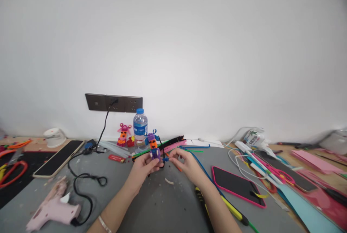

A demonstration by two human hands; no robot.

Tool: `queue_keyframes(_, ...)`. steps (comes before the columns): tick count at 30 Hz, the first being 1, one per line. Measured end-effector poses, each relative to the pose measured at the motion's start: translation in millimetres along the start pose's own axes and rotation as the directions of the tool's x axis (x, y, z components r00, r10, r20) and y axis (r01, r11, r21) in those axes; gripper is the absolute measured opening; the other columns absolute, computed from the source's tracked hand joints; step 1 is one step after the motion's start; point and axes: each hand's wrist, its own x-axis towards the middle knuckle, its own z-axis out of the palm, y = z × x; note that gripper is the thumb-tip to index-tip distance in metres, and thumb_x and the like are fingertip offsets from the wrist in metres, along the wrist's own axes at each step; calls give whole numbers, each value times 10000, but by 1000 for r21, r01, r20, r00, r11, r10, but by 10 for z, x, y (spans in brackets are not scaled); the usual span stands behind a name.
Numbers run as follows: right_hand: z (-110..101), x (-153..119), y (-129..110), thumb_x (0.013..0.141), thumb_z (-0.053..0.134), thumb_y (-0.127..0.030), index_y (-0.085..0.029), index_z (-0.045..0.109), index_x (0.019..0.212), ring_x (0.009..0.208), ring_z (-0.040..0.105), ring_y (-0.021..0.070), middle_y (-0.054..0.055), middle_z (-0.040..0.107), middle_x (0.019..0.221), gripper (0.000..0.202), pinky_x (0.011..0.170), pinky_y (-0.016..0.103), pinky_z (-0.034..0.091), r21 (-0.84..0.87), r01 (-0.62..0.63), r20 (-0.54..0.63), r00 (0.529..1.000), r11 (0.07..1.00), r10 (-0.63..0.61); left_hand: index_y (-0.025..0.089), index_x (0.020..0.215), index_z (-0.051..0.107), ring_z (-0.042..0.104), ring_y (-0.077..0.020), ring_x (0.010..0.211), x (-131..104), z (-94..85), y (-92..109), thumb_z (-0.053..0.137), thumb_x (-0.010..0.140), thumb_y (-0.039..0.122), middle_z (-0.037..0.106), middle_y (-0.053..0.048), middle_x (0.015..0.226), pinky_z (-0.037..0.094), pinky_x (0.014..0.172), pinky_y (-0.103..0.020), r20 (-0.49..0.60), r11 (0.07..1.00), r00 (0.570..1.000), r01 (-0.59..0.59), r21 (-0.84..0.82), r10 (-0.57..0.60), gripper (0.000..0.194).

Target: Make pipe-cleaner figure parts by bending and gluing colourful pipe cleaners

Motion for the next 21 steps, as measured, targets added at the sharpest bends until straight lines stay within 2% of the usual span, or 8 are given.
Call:
queue_keyframes(10,-112,-12,-49,886,580,-317,-193,590,768,675,476,159,2,547,735,172,626,264,367,79,40,-94,995,996,-33,116,879,747,737,-192,703,4,-17,-1,876,536,446,789,-112,839,536,597,-211,-2,995,1000,16,103,-16,493)
queue_keyframes(21,5,-2,-151,884,602,-374,-205,609,749,649,472,163,7,531,707,217,606,267,380,85,68,-44,997,994,-65,121,896,764,723,-218,683,20,-29,-75,842,610,374,781,-106,817,510,578,-253,109,970,994,2,243,-30,390)
